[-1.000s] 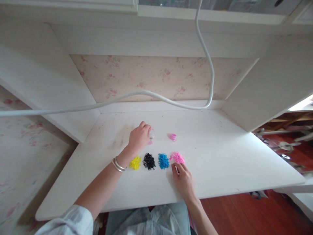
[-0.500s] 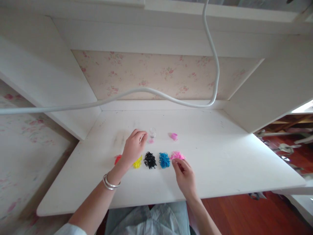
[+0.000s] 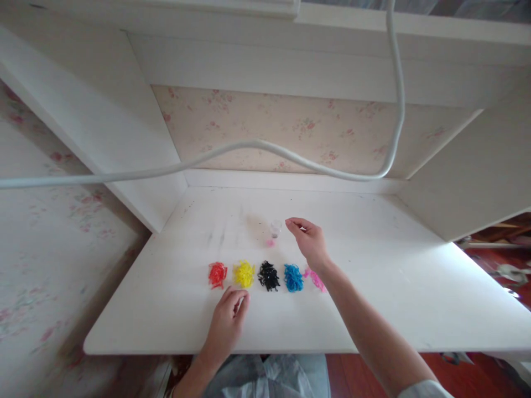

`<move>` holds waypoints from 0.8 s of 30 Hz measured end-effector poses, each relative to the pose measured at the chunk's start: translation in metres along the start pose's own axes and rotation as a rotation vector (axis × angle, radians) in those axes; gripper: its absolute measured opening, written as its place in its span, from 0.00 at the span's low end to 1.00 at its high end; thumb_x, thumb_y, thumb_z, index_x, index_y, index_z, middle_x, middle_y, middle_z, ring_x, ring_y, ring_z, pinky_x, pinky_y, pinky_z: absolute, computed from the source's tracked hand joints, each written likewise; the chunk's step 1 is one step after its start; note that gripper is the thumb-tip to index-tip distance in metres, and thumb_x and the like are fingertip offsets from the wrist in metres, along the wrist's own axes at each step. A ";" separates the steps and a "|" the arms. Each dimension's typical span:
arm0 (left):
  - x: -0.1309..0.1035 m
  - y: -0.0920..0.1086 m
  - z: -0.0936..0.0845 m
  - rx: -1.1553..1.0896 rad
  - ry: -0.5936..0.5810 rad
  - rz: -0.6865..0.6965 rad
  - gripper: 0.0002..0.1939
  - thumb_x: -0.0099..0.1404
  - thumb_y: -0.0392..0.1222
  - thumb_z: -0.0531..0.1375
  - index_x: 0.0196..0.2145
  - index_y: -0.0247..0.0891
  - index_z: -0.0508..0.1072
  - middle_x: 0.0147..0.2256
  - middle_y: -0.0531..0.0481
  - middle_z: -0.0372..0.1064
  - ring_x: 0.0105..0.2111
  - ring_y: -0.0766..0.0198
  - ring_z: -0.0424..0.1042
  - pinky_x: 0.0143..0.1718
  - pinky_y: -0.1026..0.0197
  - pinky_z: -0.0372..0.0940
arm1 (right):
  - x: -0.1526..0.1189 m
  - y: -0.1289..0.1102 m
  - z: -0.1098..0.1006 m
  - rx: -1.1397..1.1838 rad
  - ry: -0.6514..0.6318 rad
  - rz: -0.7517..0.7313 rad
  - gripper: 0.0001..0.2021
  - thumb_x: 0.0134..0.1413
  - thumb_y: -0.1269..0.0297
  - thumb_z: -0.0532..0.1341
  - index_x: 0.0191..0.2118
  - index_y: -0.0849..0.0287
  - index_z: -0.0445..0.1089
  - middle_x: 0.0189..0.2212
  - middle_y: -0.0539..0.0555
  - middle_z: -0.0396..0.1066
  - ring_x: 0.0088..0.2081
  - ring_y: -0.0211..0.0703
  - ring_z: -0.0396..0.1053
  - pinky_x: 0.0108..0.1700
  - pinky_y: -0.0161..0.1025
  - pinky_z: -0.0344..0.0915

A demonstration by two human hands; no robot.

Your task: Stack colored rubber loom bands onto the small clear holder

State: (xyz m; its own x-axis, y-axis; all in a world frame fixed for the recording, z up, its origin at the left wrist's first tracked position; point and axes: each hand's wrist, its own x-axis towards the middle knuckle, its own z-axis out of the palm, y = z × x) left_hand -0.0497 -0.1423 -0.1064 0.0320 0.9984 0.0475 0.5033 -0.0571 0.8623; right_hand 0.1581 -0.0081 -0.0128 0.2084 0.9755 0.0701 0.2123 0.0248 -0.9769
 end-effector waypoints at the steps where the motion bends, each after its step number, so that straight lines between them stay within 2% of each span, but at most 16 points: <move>1: 0.000 -0.002 -0.001 0.004 0.012 -0.003 0.16 0.67 0.49 0.51 0.38 0.38 0.73 0.34 0.48 0.68 0.31 0.63 0.67 0.32 0.62 0.63 | 0.005 0.000 0.003 -0.011 -0.005 -0.002 0.18 0.46 0.49 0.62 0.35 0.58 0.76 0.29 0.52 0.74 0.27 0.37 0.64 0.29 0.35 0.57; 7: 0.006 0.002 -0.001 -0.001 0.007 -0.007 0.17 0.68 0.50 0.49 0.37 0.39 0.74 0.33 0.48 0.68 0.29 0.63 0.66 0.32 0.62 0.63 | 0.022 0.004 0.014 -0.123 -0.081 0.041 0.15 0.44 0.53 0.63 0.33 0.58 0.77 0.30 0.53 0.75 0.29 0.39 0.67 0.31 0.35 0.59; 10: 0.006 0.004 -0.001 -0.020 -0.021 -0.009 0.17 0.68 0.50 0.49 0.37 0.40 0.74 0.34 0.48 0.67 0.29 0.63 0.67 0.31 0.61 0.63 | 0.024 0.004 0.016 -0.209 -0.105 0.014 0.15 0.44 0.53 0.61 0.33 0.59 0.77 0.29 0.53 0.75 0.28 0.39 0.67 0.29 0.34 0.59; 15: 0.005 0.004 -0.002 -0.036 -0.005 -0.004 0.16 0.68 0.49 0.49 0.37 0.40 0.73 0.33 0.48 0.67 0.29 0.63 0.67 0.32 0.61 0.63 | 0.027 0.002 0.019 -0.353 -0.144 -0.043 0.14 0.45 0.55 0.59 0.31 0.58 0.78 0.26 0.51 0.74 0.26 0.38 0.66 0.29 0.34 0.58; 24: 0.005 0.004 -0.004 -0.020 -0.021 -0.001 0.16 0.68 0.48 0.49 0.37 0.40 0.74 0.33 0.48 0.67 0.29 0.63 0.66 0.31 0.62 0.63 | 0.027 0.007 0.021 -0.430 -0.128 -0.043 0.12 0.44 0.58 0.58 0.29 0.56 0.77 0.23 0.49 0.72 0.25 0.37 0.65 0.30 0.34 0.58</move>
State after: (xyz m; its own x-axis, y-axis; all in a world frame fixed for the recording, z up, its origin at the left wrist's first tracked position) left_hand -0.0506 -0.1377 -0.1010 0.0492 0.9981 0.0360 0.4861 -0.0554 0.8721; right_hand 0.1453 0.0230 -0.0218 0.0762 0.9955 0.0567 0.6017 -0.0006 -0.7987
